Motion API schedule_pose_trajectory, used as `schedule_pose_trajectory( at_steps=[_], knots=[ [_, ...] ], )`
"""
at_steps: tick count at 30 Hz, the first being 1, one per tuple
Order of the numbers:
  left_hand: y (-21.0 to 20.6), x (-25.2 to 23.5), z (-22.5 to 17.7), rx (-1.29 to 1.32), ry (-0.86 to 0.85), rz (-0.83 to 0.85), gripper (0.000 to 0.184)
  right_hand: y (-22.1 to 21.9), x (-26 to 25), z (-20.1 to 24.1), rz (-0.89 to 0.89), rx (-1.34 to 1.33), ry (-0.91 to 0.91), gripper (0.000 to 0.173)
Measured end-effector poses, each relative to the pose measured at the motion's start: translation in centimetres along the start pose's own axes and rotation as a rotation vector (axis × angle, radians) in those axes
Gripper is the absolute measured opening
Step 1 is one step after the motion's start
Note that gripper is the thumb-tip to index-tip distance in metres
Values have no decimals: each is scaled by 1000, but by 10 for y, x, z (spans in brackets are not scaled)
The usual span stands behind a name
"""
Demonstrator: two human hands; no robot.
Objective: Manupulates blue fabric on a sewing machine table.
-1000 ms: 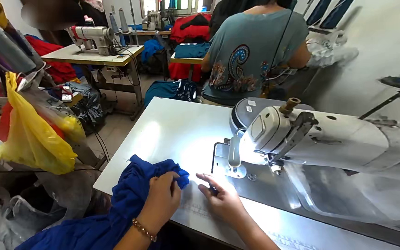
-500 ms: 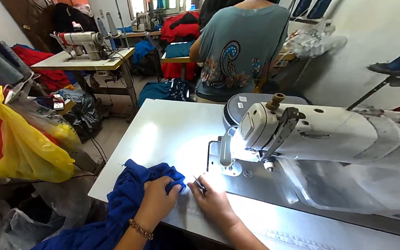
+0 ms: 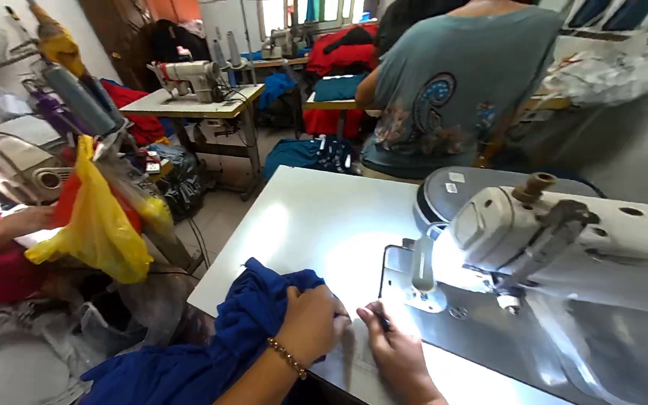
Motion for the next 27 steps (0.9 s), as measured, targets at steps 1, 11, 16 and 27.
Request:
schedule_pose_trajectory(
  at_steps=[1, 11, 16, 27],
  knots=[
    [2, 1, 0, -2, 6, 43, 27, 1, -1, 1, -1, -9, -16, 27],
    [15, -6, 14, 371, 22, 131, 29, 43, 21, 30, 204, -89, -186, 63],
    [14, -18, 11, 427, 105, 256, 23, 57, 36, 38, 405, -1, -242, 40],
    [12, -17, -3, 473, 83, 307, 41, 35, 16, 29, 381, -7, -212, 36]
  ],
)
Point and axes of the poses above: each hand's wrist, its own x-axis away from the middle knuckle, its own y-axis out of the back of the hand, z = x × y, the point moved 3 cm from there along -x, towards the middle knuckle, and after that the axes turned 8 degrees about y, right-handed, at the moved point
